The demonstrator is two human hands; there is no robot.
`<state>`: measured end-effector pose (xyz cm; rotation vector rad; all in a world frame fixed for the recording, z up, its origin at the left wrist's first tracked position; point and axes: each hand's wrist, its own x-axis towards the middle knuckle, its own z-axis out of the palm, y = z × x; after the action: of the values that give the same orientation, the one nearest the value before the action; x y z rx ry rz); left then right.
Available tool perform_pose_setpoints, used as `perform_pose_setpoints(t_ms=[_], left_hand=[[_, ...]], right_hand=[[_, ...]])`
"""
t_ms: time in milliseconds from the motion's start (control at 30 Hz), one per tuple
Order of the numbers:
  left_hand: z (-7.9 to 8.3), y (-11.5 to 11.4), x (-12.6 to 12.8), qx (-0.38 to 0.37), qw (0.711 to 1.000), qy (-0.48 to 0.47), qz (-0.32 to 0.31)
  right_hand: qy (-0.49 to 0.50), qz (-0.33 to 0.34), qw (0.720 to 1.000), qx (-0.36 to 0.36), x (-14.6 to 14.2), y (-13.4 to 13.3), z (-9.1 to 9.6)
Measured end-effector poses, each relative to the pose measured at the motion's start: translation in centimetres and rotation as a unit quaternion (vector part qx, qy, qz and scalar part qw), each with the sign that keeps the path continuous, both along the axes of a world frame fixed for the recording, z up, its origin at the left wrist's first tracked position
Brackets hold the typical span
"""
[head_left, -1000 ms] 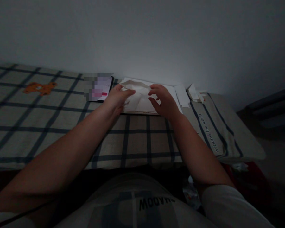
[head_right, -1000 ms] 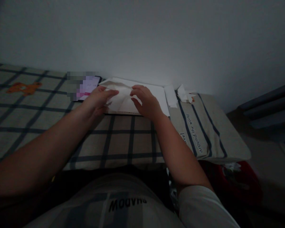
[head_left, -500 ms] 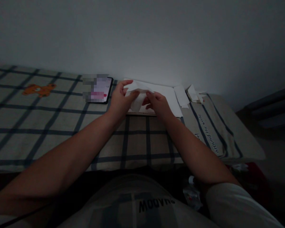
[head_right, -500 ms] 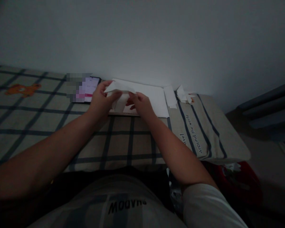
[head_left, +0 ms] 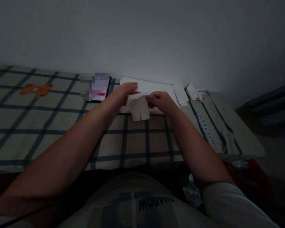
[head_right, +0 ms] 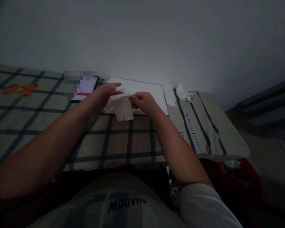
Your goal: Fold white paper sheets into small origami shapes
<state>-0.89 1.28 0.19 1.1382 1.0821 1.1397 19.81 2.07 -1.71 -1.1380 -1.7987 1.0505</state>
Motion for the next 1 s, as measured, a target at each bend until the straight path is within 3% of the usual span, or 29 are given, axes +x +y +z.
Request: perform_pose_setpoints(t_ms=[100,200,400,567,767,1000], left_hand=[[-0.3,-0.2,0.2,-0.029,0.994,0.073,-0.073],[-0.5,-0.6,0.4,-0.048,0.989,0.100,-0.100],[-0.6,-0.7,0.4,0.010,0.996,0.077,-0.031],[-0.7,-0.5,0.4,0.013,0.994,0.104,-0.029],[-0.9,-0.3,0.4,0.038,0.991,0.126,-0.008],[-1.0,-0.3,0.5,0.036,0.992,0.120,0.002]], right_hand=[[-0.019,0.007,1.000,0.006,0.0,-0.2,0.3],[-0.018,-0.025,1.000,0.004,-0.1,-0.3,0.4],[0.041,-0.088,0.995,-0.020,-0.8,-0.5,0.3],[0.080,-0.122,0.988,-0.048,-1.4,-0.9,0.6],[0.145,-0.118,0.976,-0.112,-1.8,-0.9,0.6],[0.179,-0.108,0.969,-0.129,-1.8,-1.0,0.7]])
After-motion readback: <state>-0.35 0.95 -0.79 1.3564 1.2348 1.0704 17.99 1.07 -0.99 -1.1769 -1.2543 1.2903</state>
